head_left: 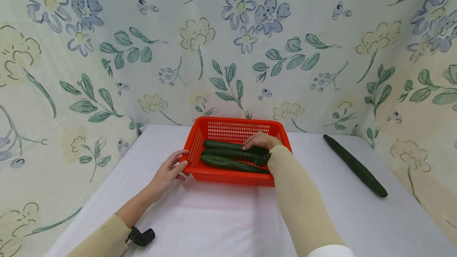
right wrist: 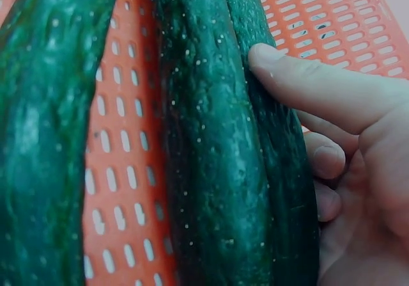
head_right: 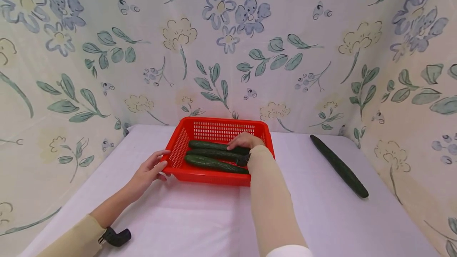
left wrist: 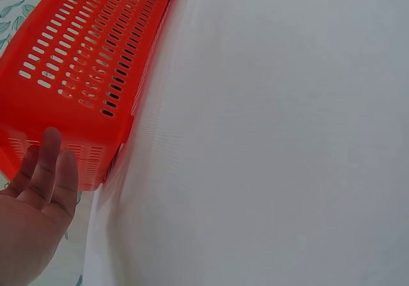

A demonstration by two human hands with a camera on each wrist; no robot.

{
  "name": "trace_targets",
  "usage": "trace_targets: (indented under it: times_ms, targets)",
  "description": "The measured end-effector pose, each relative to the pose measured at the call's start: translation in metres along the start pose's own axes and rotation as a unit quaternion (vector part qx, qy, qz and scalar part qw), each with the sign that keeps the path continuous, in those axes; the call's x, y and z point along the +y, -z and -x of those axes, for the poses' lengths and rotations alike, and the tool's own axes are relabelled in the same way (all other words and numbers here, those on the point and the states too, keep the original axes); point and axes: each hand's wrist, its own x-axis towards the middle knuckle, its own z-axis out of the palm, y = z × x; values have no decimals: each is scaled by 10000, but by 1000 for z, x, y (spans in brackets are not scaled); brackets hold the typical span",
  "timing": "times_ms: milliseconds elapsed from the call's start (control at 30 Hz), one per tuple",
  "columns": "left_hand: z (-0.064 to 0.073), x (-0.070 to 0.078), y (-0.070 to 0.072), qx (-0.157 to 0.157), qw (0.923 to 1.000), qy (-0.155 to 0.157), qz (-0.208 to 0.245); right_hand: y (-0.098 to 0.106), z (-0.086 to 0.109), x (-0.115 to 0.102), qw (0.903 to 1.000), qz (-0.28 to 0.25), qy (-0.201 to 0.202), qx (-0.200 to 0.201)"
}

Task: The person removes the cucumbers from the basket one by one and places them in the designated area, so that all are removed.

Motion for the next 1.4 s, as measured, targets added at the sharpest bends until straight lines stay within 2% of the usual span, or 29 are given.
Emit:
trace_targets:
  times_ms: [167,533,1100,1400]
  targets:
    - [-1,0,0,-18,10000,27,-47,0,-2,3,9996,251,158,-21]
    - [0,0,-1,47,9999,155,-52,-4,0,5,9989,339,318,9]
    - [0,2,-2,37,9999,104,-92,-2,-1,7,9990,252,362,-17]
    - [0,1,-2,37,9999,104,-101,-1,-1,3,9978,524,379,-162]
